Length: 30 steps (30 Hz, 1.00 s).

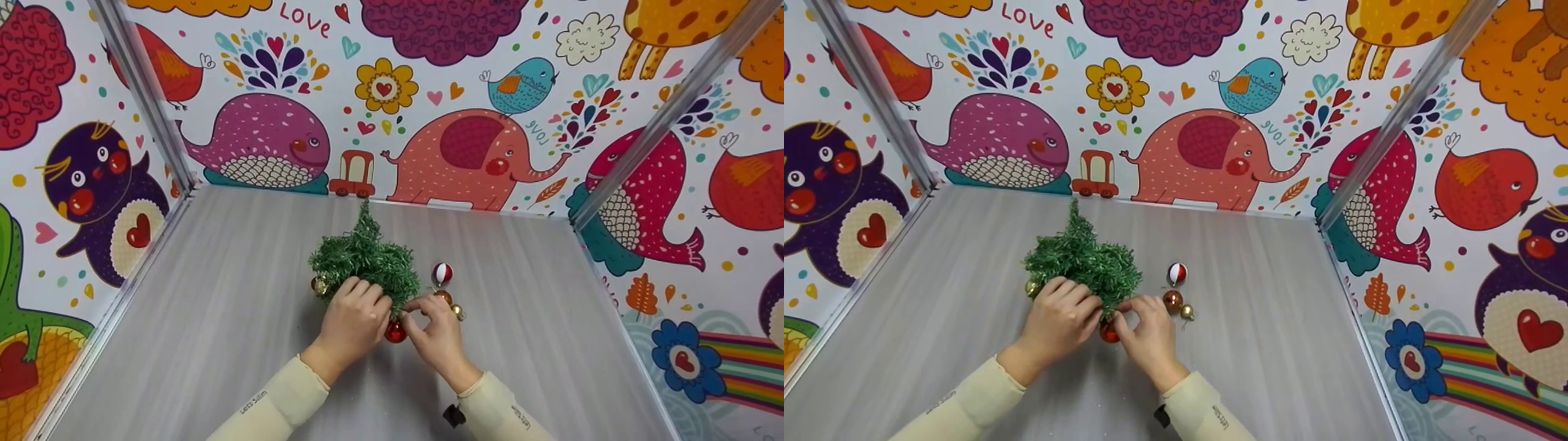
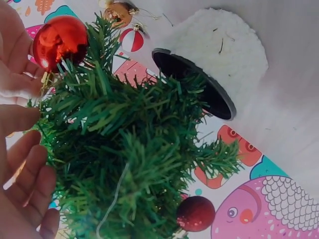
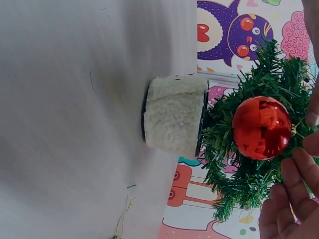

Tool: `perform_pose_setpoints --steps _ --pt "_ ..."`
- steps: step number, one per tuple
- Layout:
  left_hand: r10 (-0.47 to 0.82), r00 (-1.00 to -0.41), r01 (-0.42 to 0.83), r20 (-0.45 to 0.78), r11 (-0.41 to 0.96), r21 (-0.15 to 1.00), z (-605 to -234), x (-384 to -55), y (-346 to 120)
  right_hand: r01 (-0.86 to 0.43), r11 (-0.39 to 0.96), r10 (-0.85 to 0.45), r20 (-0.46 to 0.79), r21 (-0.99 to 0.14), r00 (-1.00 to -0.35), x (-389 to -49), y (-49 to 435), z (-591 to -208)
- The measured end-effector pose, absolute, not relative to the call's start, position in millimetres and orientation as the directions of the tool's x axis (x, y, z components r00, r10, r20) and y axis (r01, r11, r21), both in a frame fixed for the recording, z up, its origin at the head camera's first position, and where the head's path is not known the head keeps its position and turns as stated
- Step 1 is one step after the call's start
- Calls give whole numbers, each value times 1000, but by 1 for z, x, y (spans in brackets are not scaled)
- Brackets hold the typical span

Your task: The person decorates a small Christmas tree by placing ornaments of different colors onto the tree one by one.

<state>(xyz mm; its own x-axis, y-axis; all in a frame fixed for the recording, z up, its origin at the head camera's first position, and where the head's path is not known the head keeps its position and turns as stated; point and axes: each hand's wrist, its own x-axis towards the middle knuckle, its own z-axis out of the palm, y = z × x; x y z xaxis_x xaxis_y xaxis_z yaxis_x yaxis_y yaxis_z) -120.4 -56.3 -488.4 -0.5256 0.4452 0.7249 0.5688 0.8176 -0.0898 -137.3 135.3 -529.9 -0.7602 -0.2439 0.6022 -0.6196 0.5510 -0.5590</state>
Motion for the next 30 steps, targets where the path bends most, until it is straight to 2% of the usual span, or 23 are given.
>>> perform_pose_setpoints --steps 6,9,14,18,23,30 --pt "463 -486 601 741 793 -101 -485 -120 -62 -647 542 -262 623 -536 -737 -138 142 -530" --pt "442 -488 589 752 803 -90 -483 -121 -67 -637 544 -248 621 -546 -743 -138 149 -531" --pt "390 -541 545 745 838 -44 -481 -125 -74 -609 550 -231 596 -572 -769 -140 161 -533" --pt "389 -572 510 722 858 -58 -482 -125 -75 -600 546 -233 582 -584 -779 -142 168 -534" --pt "406 -597 483 692 871 -94 -482 -125 -74 -568 567 -218 556 -597 -802 -145 179 -535" --pt "407 -614 486 676 870 -83 -482 -124 -73 -485 653 -182 501 -581 -846 -152 200 -542"
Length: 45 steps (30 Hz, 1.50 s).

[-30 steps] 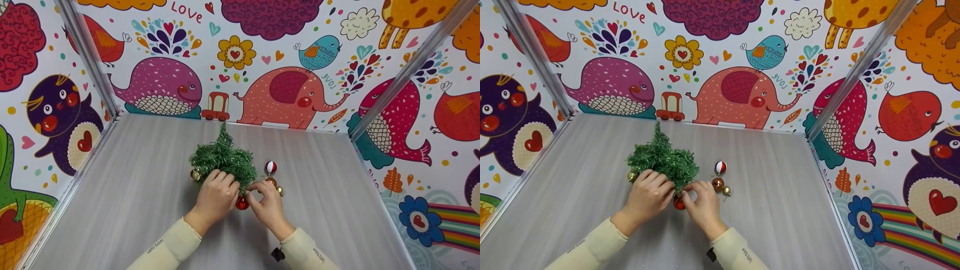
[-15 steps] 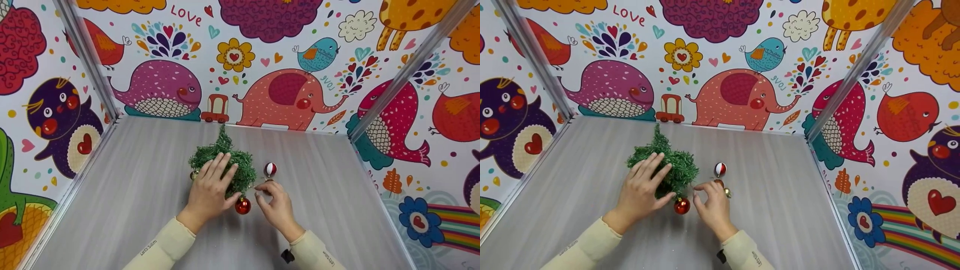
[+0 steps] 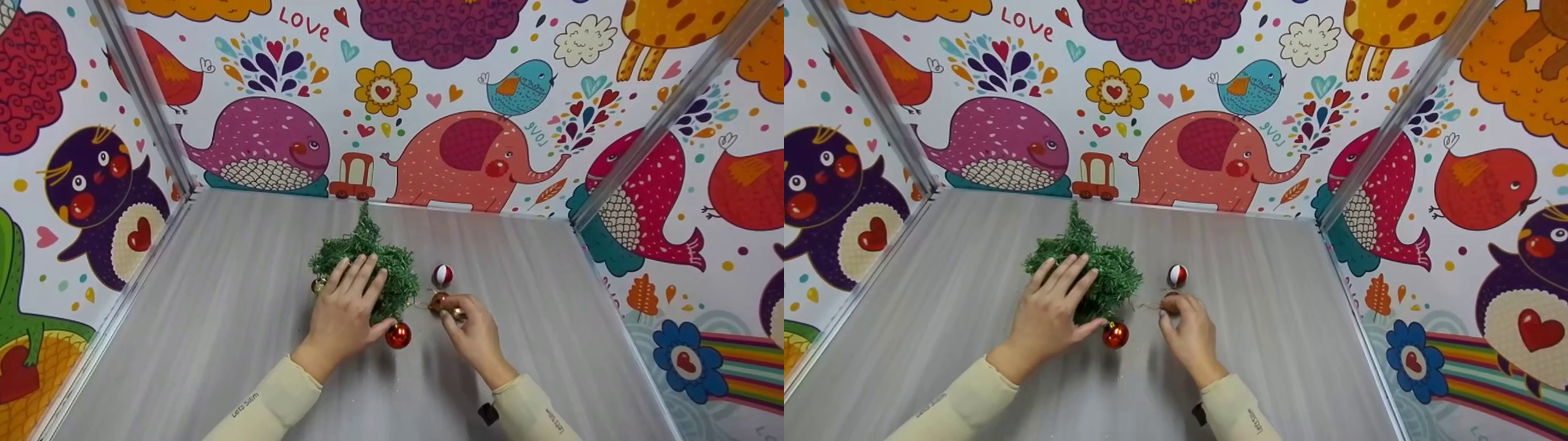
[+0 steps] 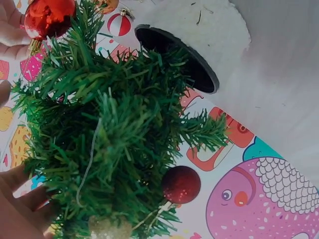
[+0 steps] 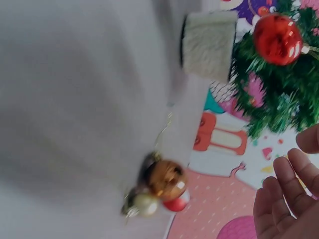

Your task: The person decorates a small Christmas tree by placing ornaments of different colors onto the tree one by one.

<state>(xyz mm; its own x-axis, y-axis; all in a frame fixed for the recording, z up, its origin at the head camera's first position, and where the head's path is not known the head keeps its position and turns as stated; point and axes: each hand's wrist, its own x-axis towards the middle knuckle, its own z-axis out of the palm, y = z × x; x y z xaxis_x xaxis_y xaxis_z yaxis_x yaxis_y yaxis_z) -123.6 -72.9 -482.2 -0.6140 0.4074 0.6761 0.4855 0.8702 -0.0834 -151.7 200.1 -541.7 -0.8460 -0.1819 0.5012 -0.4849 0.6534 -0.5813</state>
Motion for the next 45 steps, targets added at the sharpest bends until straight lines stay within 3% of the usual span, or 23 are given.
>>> perform_pose_setpoints --steps 19,45 --pt "414 -626 487 661 870 -84 -484 -123 -75 -179 857 -76 225 -483 -971 -184 243 -589" --pt "418 -635 491 650 868 -79 -481 -121 -78 -210 913 -127 246 -351 -961 -193 238 -601"
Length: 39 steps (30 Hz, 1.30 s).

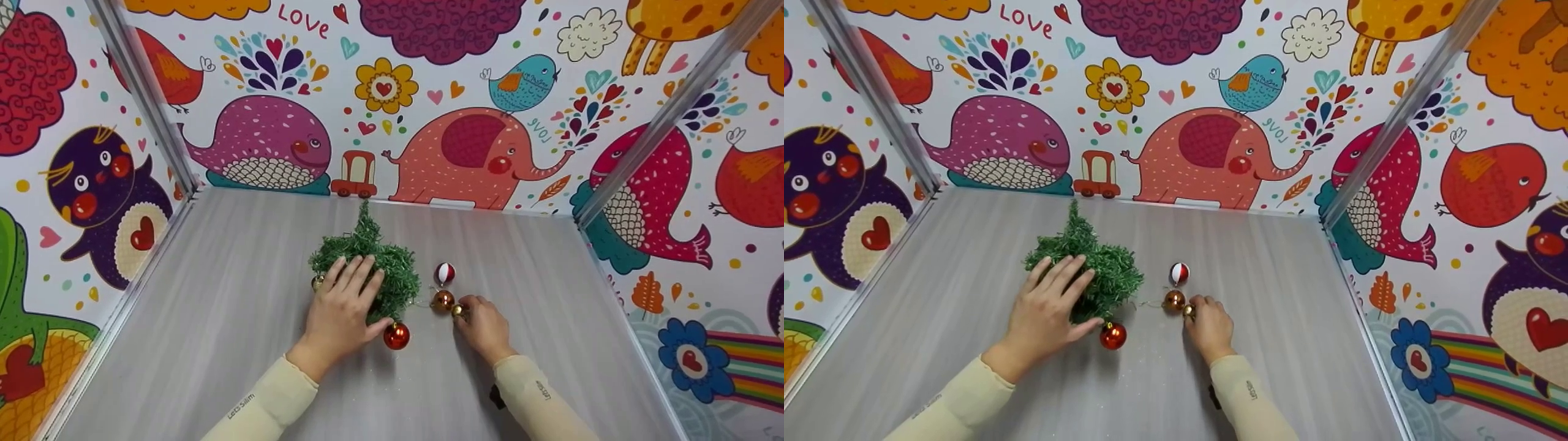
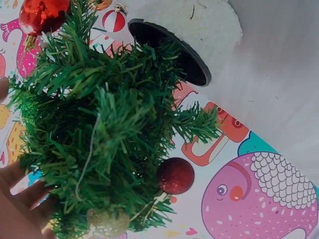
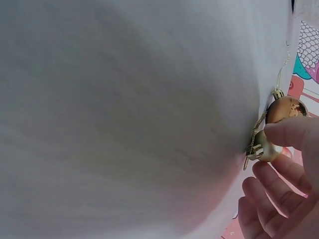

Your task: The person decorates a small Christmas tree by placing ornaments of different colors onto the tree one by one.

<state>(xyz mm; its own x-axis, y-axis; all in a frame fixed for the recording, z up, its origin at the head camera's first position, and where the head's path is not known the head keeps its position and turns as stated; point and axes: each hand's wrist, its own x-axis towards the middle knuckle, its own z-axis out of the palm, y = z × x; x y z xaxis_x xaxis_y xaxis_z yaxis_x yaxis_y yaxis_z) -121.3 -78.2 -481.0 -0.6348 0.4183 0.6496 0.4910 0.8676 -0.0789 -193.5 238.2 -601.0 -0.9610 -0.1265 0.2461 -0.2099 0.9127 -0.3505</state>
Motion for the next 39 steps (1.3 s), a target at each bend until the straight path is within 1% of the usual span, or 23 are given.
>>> perform_pose_setpoints --steps 6,15,25,32,39 --pt "405 -624 481 668 873 -80 -481 -120 -76 -219 915 -137 250 -339 -959 -194 237 -602" --pt "377 -650 413 660 904 -110 -480 -120 -67 -198 913 -113 243 -358 -963 -196 237 -601" --pt "357 -650 415 671 906 -80 -482 -119 -64 -206 908 -117 252 -364 -961 -196 238 -601" --pt "353 -666 389 657 916 -97 -482 -120 -61 -211 907 -126 244 -364 -962 -197 238 -602" --pt "370 -658 401 655 909 -112 -482 -119 -63 -211 905 -126 242 -370 -962 -197 239 -601"
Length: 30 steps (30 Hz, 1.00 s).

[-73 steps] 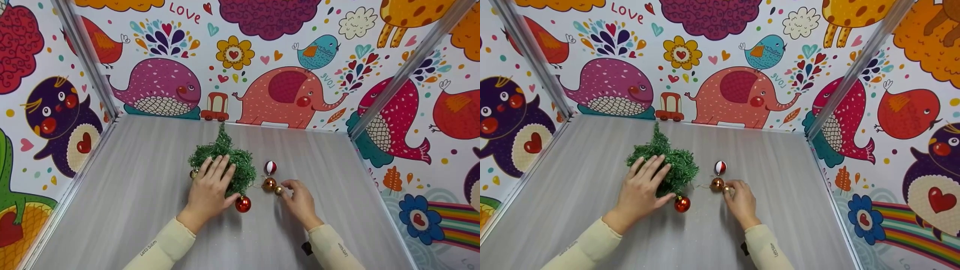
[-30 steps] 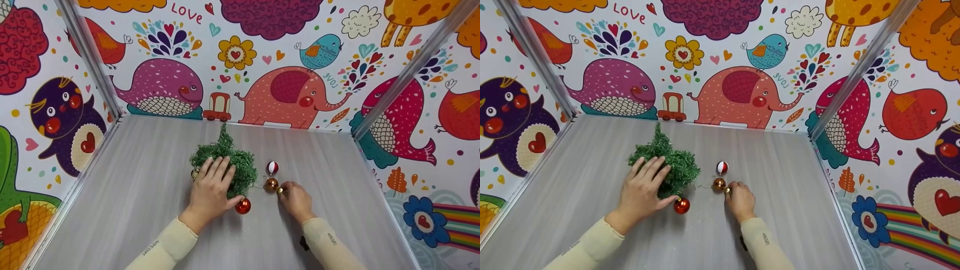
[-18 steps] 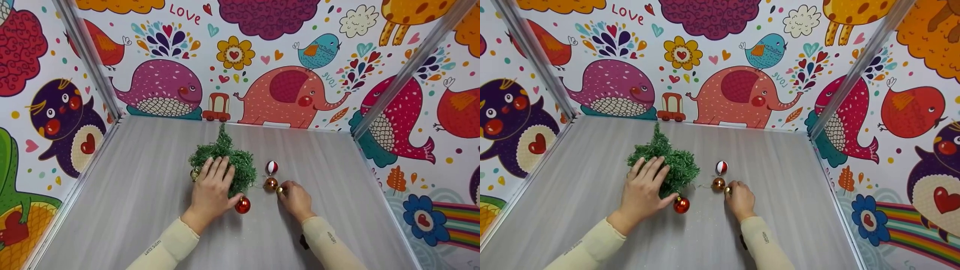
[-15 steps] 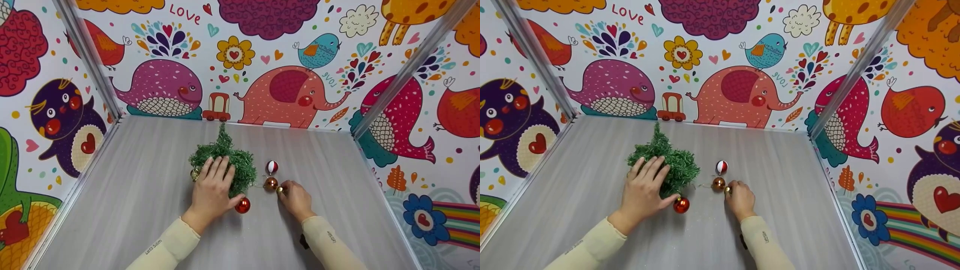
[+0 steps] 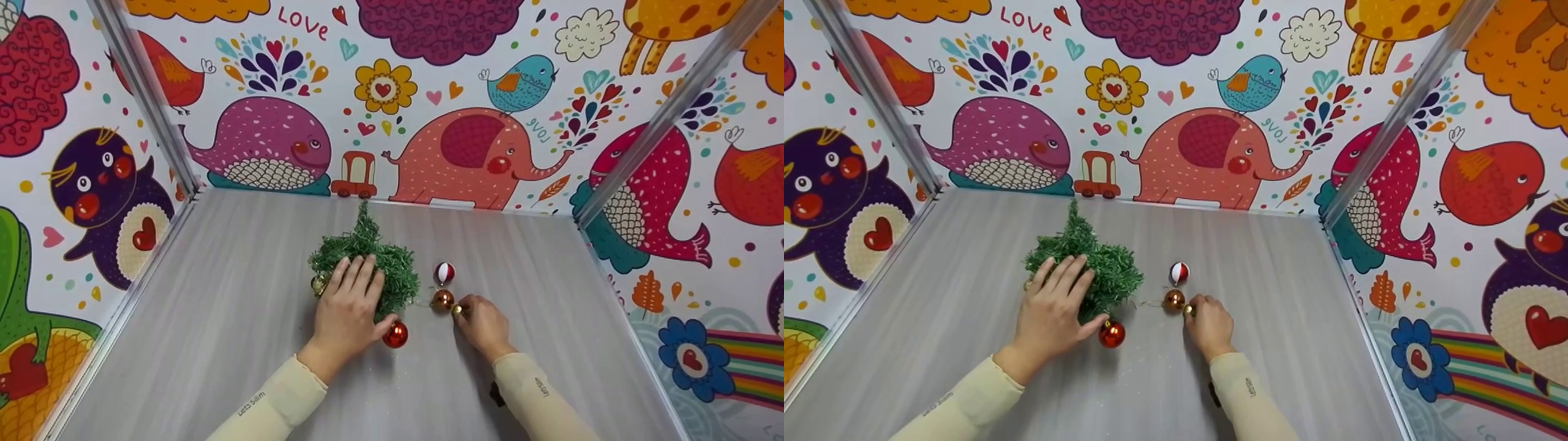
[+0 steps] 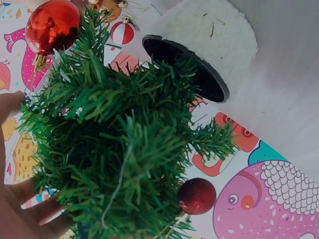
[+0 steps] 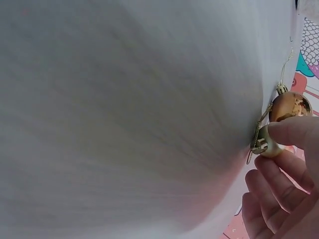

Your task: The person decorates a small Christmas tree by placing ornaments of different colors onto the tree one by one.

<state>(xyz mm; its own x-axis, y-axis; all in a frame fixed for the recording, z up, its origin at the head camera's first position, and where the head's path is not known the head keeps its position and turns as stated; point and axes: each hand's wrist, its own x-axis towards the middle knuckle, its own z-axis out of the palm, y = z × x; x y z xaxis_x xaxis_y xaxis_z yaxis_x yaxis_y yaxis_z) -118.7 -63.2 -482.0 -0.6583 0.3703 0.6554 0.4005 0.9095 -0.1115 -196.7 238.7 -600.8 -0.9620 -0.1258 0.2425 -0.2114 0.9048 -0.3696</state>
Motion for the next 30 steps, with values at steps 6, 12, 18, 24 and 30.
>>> perform_pose_setpoints --steps 6,12,18,24,30 --pt "389 -651 426 652 898 -111 -481 -119 -67 -204 906 -124 230 -371 -965 -198 239 -600" --pt "399 -666 433 631 895 -110 -479 -119 -71 -202 907 -121 230 -370 -966 -198 240 -599" --pt "413 -672 445 615 889 -111 -476 -117 -72 -202 906 -126 219 -372 -968 -195 241 -600" --pt "417 -675 453 609 885 -104 -474 -116 -74 -203 906 -131 210 -373 -969 -196 241 -600" --pt "434 -666 474 606 874 -106 -474 -117 -81 -207 902 -135 208 -379 -969 -198 241 -599"
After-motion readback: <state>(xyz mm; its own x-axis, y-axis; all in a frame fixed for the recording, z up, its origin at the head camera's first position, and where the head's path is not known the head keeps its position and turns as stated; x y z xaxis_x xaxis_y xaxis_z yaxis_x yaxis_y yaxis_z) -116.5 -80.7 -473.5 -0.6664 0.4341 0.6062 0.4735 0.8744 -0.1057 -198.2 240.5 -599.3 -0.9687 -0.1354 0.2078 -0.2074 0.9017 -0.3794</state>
